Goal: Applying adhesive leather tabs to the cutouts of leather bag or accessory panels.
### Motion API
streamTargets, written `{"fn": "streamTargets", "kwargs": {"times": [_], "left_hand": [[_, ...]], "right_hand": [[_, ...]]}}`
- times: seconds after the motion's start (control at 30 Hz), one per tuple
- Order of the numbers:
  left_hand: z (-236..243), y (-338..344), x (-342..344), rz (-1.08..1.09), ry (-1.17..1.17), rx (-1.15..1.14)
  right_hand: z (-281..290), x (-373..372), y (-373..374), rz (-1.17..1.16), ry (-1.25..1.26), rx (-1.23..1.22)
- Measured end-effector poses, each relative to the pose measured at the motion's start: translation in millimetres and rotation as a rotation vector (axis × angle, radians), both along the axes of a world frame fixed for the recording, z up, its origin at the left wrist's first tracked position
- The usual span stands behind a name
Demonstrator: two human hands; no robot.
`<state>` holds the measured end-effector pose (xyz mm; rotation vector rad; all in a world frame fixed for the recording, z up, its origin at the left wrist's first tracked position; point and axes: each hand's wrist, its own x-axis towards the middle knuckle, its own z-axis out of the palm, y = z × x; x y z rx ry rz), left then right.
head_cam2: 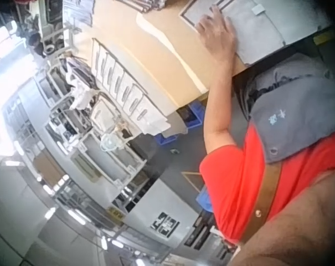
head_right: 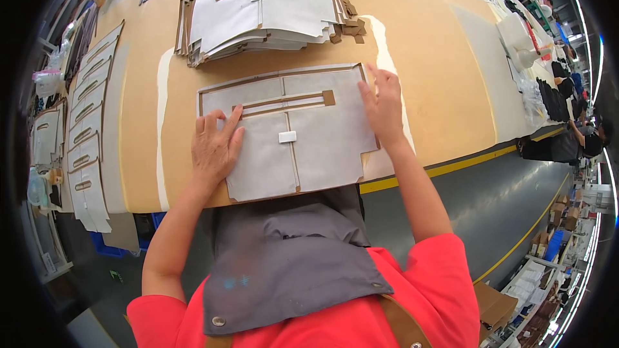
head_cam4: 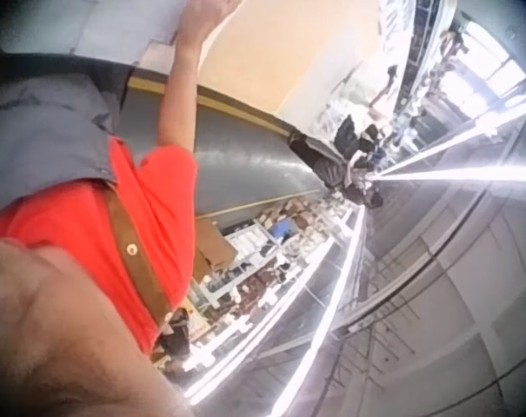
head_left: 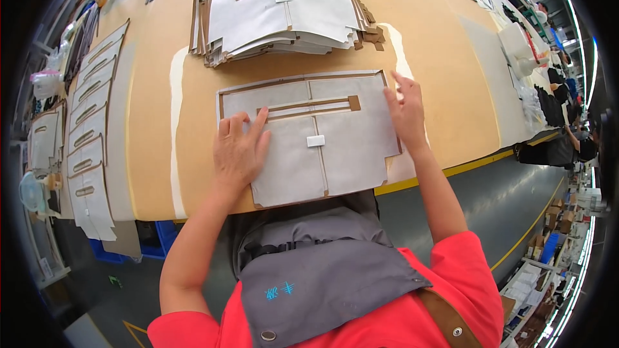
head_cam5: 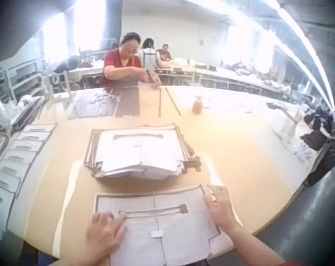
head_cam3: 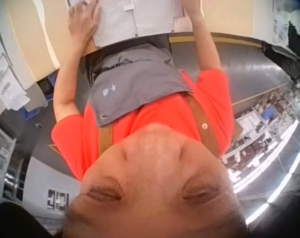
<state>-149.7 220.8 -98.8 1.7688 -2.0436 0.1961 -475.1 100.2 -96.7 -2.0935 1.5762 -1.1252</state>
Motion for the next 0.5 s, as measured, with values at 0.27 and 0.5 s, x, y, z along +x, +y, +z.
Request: {"fn": "streamTargets", "kwargs": {"times": [0.27,0.5], "left_hand": [[-11,-3,8,-0.011,0.158,-0.027],[-9,14,20,0.224,1.421,-0.057]], "right_hand": [[7,-12,-27,0.065,-0.234,0.564],[69,5,32,0.269,-0.497,0.264]]}}
